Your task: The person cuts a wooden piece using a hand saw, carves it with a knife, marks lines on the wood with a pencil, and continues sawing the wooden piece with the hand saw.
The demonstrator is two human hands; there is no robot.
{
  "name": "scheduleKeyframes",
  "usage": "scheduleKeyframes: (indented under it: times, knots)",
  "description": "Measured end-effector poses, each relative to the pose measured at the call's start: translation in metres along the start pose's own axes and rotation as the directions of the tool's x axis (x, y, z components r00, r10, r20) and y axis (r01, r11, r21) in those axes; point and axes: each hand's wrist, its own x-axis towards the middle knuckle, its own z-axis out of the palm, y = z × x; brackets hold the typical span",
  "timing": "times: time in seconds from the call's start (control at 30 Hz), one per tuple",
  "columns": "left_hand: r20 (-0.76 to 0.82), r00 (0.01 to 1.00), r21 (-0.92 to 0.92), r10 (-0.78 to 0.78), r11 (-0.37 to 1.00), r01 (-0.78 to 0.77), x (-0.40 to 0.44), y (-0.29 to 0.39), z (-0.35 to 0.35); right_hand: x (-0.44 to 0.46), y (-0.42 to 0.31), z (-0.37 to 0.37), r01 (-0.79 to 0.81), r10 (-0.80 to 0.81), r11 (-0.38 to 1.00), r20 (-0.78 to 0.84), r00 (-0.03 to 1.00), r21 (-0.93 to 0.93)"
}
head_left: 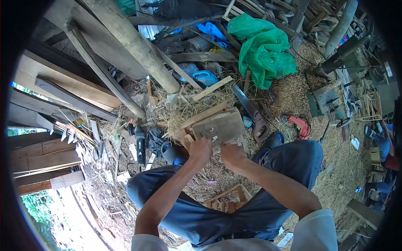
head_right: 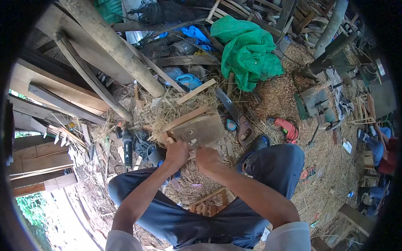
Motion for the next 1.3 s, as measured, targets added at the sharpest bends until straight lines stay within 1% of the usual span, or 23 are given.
scheduleKeyframes:
  times: [0.07,0.13,0.17,0.27,0.33,0.37,0.43,0.57,0.63,0.67,0.73,0.77,0.83,0.87,0.93,0.97,1.03,1.07,1.13,1.17,1.23,1.27,1.3]
  knots:
    - [0.032,0.999,0.003,-0.006,1.000,0.006,0.000,0.001,0.000,0.007,0.000,0.007,0.013,-0.013,1.000,0.004,1.000,-0.012]
    - [-0.046,0.999,-0.005,-0.018,1.000,0.018,-0.002,0.002,0.002,0.014,-0.006,0.009,-0.090,0.088,0.996,0.056,0.995,0.024]
    - [-0.043,0.999,-0.004,-0.016,1.000,0.015,-0.001,0.003,0.001,0.018,-0.006,0.012,-0.092,0.091,0.995,0.056,0.994,0.027]
    - [-0.012,0.999,-0.041,-0.032,0.999,0.031,-0.001,0.010,0.001,0.028,-0.007,0.018,-0.128,0.129,0.991,-0.009,0.992,0.045]
    - [-0.092,0.996,0.000,-0.015,1.000,0.015,-0.002,0.011,0.005,0.041,-0.010,0.015,-0.294,0.289,0.943,0.057,0.956,0.153]
    - [-0.093,0.995,0.003,-0.020,1.000,0.020,-0.001,0.007,0.006,0.045,-0.009,0.016,-0.289,0.284,0.945,0.056,0.957,0.153]
    - [-0.036,0.998,-0.049,-0.060,0.997,0.059,0.001,0.009,-0.001,0.045,0.000,0.020,-0.160,0.162,0.976,-0.002,0.987,0.148]
    - [-0.044,0.999,-0.048,-0.022,0.999,0.019,0.001,0.004,0.000,0.037,0.006,0.014,-0.058,0.066,0.980,-0.033,0.997,0.190]
    - [-0.070,0.997,-0.019,0.032,0.999,-0.033,0.001,0.005,0.003,0.019,0.000,0.004,-0.077,0.076,0.996,0.026,0.997,0.037]
    - [-0.070,0.997,-0.022,0.035,0.999,-0.037,0.002,0.006,0.003,0.019,-0.001,0.004,-0.081,0.080,0.996,0.028,0.996,0.036]
    - [-0.002,1.000,-0.039,0.005,0.999,-0.005,0.003,0.009,-0.004,0.019,-0.005,0.004,-0.185,0.177,0.972,0.065,0.982,0.147]
    - [-0.001,1.000,-0.039,0.006,0.999,-0.006,0.003,0.010,-0.001,0.019,-0.003,0.006,-0.186,0.179,0.971,0.066,0.982,0.147]
    - [-0.048,0.999,-0.072,-0.017,0.997,0.014,0.003,0.012,0.002,0.021,0.003,0.012,-0.108,0.109,0.969,0.010,0.994,0.222]
    - [-0.049,0.999,-0.071,-0.009,0.997,0.006,0.005,0.013,0.003,0.022,0.004,0.015,-0.115,0.116,0.968,0.007,0.993,0.224]
    - [-0.058,0.998,-0.049,0.014,0.999,-0.017,0.005,0.015,0.001,0.028,0.000,0.023,-0.233,0.237,0.945,0.009,0.971,0.228]
    - [-0.052,0.999,-0.048,0.015,0.999,-0.017,0.005,0.015,0.001,0.030,0.001,0.028,-0.235,0.238,0.944,0.014,0.971,0.232]
    - [-0.033,0.997,-0.086,-0.077,0.994,0.073,0.008,0.016,-0.007,0.036,0.004,0.032,-0.224,0.228,0.930,0.019,0.973,0.290]
    - [-0.036,0.997,-0.084,-0.073,0.994,0.069,0.006,0.019,-0.004,0.034,0.006,0.034,-0.225,0.231,0.930,0.014,0.973,0.292]
    - [-0.050,0.999,0.016,-0.021,1.000,0.022,0.005,0.019,-0.005,0.037,0.008,0.037,-0.168,0.229,0.882,-0.091,0.969,0.440]
    - [-0.061,0.998,0.022,-0.018,1.000,0.019,0.005,0.018,-0.005,0.041,0.012,0.037,-0.162,0.229,0.884,-0.103,0.968,0.440]
    - [-0.023,0.999,-0.009,-0.030,1.000,0.030,0.003,0.019,-0.009,0.046,0.020,0.040,-0.148,0.192,0.869,-0.046,0.980,0.472]
    - [-0.032,0.999,-0.006,-0.029,1.000,0.029,0.003,0.017,-0.010,0.050,0.027,0.040,-0.143,0.191,0.871,-0.056,0.980,0.471]
    - [-0.007,0.999,-0.013,-0.038,0.999,0.038,0.003,0.016,-0.010,0.053,0.035,0.032,0.005,0.002,0.916,-0.018,1.000,0.400]
